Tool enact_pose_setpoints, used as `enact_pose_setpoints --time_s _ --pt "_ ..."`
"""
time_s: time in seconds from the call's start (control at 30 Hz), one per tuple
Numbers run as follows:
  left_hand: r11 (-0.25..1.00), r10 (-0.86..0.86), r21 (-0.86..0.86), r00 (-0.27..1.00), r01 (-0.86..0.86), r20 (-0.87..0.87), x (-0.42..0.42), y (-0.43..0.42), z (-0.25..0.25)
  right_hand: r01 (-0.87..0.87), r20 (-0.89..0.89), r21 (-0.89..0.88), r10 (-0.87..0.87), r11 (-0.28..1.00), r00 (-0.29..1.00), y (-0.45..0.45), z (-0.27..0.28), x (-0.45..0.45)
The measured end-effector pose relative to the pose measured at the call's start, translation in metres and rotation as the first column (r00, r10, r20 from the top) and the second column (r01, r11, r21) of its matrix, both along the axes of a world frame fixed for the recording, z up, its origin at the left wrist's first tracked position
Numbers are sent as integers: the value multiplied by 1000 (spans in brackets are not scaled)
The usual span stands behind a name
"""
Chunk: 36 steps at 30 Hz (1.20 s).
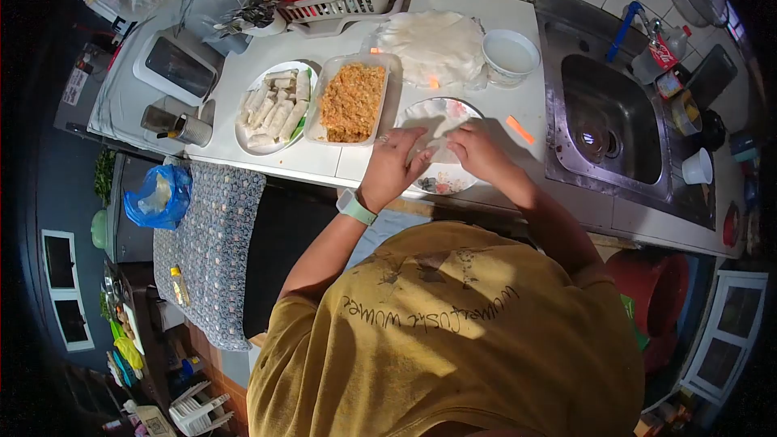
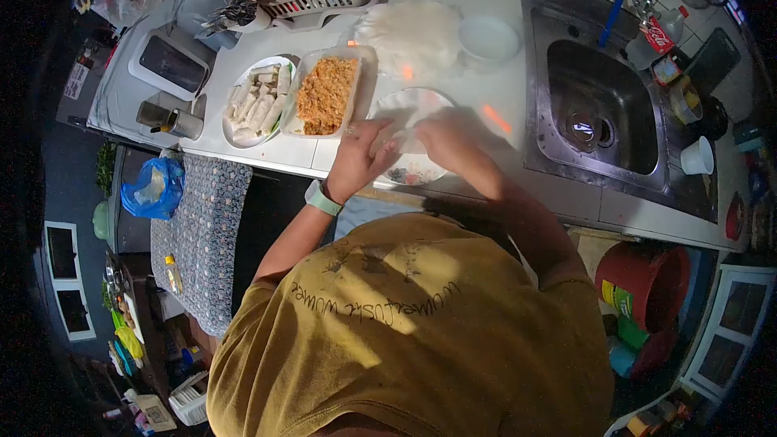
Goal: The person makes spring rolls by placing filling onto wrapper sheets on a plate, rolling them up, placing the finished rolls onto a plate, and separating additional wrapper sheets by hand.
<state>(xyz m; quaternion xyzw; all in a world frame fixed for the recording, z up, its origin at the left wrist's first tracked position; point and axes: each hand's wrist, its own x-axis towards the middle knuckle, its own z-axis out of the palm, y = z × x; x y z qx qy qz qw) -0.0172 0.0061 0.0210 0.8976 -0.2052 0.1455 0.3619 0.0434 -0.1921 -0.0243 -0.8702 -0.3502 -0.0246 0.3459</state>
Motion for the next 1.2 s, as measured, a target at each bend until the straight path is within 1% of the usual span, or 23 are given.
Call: enact_pose_setpoints --time_s 0.03,0.07,0.13,0.27,0.33,0.37,0.4,0.43,0.47,0.5,0.57,0.6,0.67,0.7,0.77,0.83,0.87,0.93,1.0,1.03,1.1,1.17,1.2 --pt "999 16 38 974 -25 225 -1 -2 2 1 61 -29 1 1000 998 1 -8 10" --pt "993 -58 108 981 38 183 -5 0 4 2 62 -28 0 1000 998 1 -15 18" --pt "970 -190 181 973 164 135 -7 -5 0 -38 -58 48 41 998 997 2 -23 26" --pt "965 -157 222 986 139 62 -6 -16 -25 14 -43 -7 -14 1000 999 3 -27 33" --pt "960 -165 237 985 148 55 -1 -15 -36 65 65 62 -69 996 996 0 -16 29" --pt "961 -170 232 983 151 67 3 -15 -41 62 65 61 -66 996 996 -7 -4 25" --pt "961 -177 228 981 155 77 5 -15 -44 62 -68 -118 -70 991 995 -14 21 17" --pt "962 -175 226 982 154 76 5 -15 -44 37 -195 -293 -97 955 976 -22 34 10" --pt "964 -165 223 983 144 76 5 -15 -44 -7 -49 -329 -10 944 999 -31 30 7" --pt "966 -158 220 985 139 74 5 -16 -44 -5 -50 -331 -13 944 999 -37 24 3" --pt "961 -162 240 984 140 72 5 -18 -42 54 76 -313 -32 948 997 -43 14 -4" --pt "956 -158 261 985 135 69 5 -18 -40 57 77 -313 -34 948 996 -41 14 -8" --pt "957 -152 257 988 138 35 4 -19 -36 234 23 -288 -238 929 971 -31 16 -15" --pt "957 -147 252 989 142 0 4 -20 -34 237 24 -287 -240 928 970 -26 16 -17" --pt "953 -141 266 990 142 -24 6 -20 -35 282 147 -98 -267 954 953 -17 16 -20" --pt "950 -134 279 990 143 -50 7 -20 -37 265 180 -78 -247 961 952 -6 13 -23" --pt "960 -122 251 992 124 -24 8 -20 -39 236 214 -58 -219 970 952 0 10 -24" --pt "970 -104 222 995 101 3 9 -17 -39 197 216 -40 -184 980 959 7 3 -27" --pt "998 -22 52 998 24 -55 8 -11 -35 11 149 -33 -6 999 989 12 0 -28" --pt "1000 12 4 998 -13 68 7 -8 -31 40 185 -70 -26 997 982 14 -1 -31" --pt "973 207 71 966 -219 152 -6 -3 -20 0 181 -69 13 998 983 15 -2 -29" --pt "964 253 55 960 -261 118 -10 5 -28 -48 175 -73 60 996 983 15 1 -28" --pt "936 317 140 946 -323 66 -11 6 -32 -60 149 -142 81 988 986 14 9 -28"
